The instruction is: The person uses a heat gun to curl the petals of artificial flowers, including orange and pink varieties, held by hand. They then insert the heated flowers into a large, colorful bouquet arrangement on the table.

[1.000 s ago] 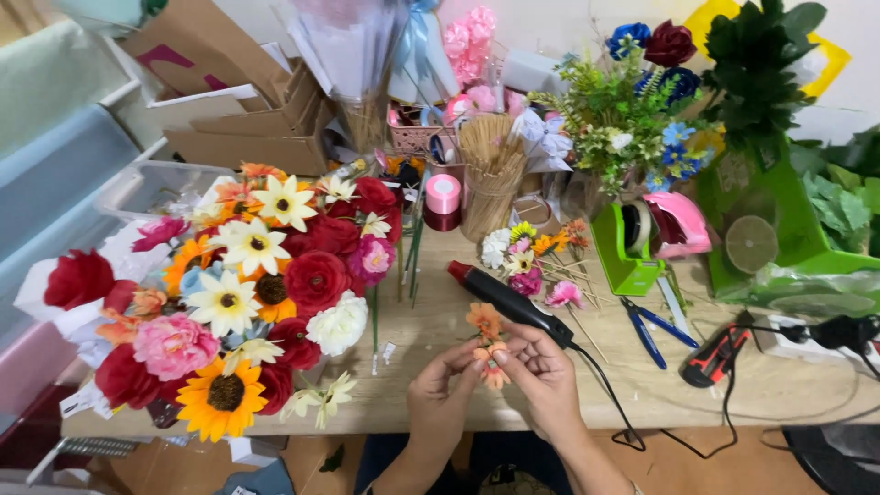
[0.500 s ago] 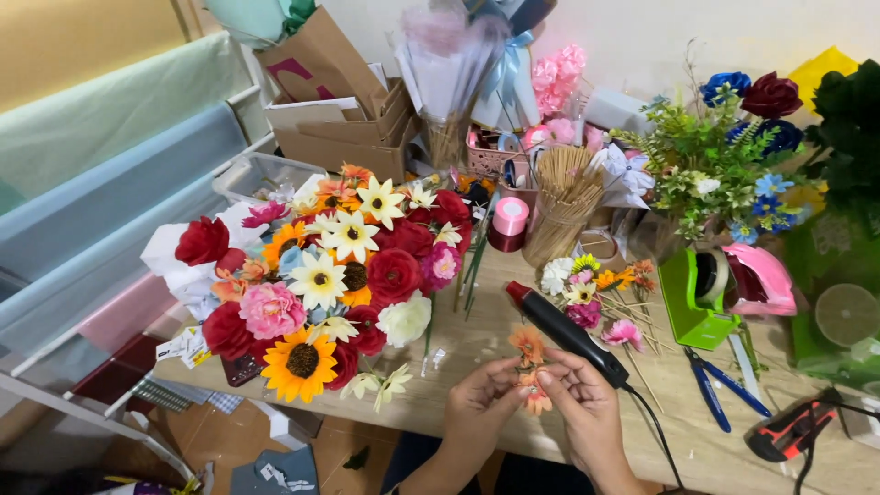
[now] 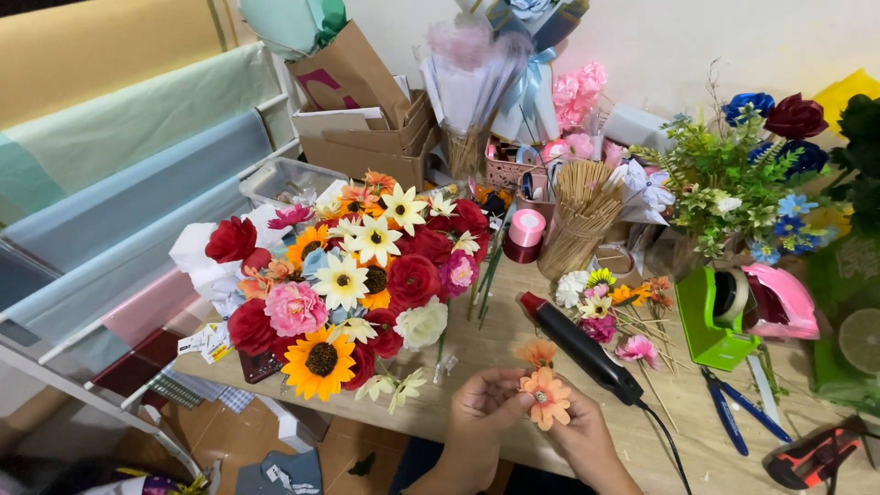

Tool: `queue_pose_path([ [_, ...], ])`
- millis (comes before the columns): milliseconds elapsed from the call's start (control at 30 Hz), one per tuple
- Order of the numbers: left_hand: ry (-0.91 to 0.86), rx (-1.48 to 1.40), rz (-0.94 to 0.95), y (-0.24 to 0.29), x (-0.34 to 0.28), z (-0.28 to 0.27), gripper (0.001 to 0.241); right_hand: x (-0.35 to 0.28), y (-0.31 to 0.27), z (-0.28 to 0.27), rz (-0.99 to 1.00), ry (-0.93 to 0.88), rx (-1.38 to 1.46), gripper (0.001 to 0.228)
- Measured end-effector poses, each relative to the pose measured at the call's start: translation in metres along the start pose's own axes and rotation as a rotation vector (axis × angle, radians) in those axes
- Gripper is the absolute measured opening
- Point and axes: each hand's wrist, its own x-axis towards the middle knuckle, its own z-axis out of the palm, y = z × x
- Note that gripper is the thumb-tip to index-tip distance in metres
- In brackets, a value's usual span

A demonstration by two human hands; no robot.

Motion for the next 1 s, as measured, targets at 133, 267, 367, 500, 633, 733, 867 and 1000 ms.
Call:
queue_pose_path([
  [133,-0.047,-0.027,0.039,-0.006,-0.002,-0.008,0.027,0.0,-0.017,0.006,-0.041,0.017,-0.079,0.036],
  [267,-0.038,-0.005,0.079,-0.005,-0.001,-0.013,0.029,-0.001,-0.024,0.005,-0.107,0.004,-0.036,0.027],
  [367,-0.155,0.015,0.252,-0.004,0.0,-0.016,0.039,0.0,-0.003,-0.007,-0.138,0.029,0.053,0.026],
  [500,-0.201,0.404,0.577,-0.006,0.006,-0.023,0.058,0.002,-0.058,0.006,-0.089,0.031,0.086,0.016],
  [633,-0.236,0.743,0.535,-0.004,0.002,-0.023,0.048,0.01,-0.051,0.006,-0.223,-0.066,-0.031,0.013],
  [733,-0.265,0.804,0.745,-0.013,0.009,-0.029,0.015,0.044,0.022,-0.005,-0.447,-0.132,-0.133,0.015],
  [867,-0.246,0.727,0.795,-0.007,0.012,-0.034,0.016,0.037,0.007,0.001,-0.533,-0.152,0.234,0.042],
  [1000,-0.193,0.733,0.752,-0.009,0.017,-0.043,0.013,0.059,0.107,-0.121,0.728,-0.068,0.903,0.061],
])
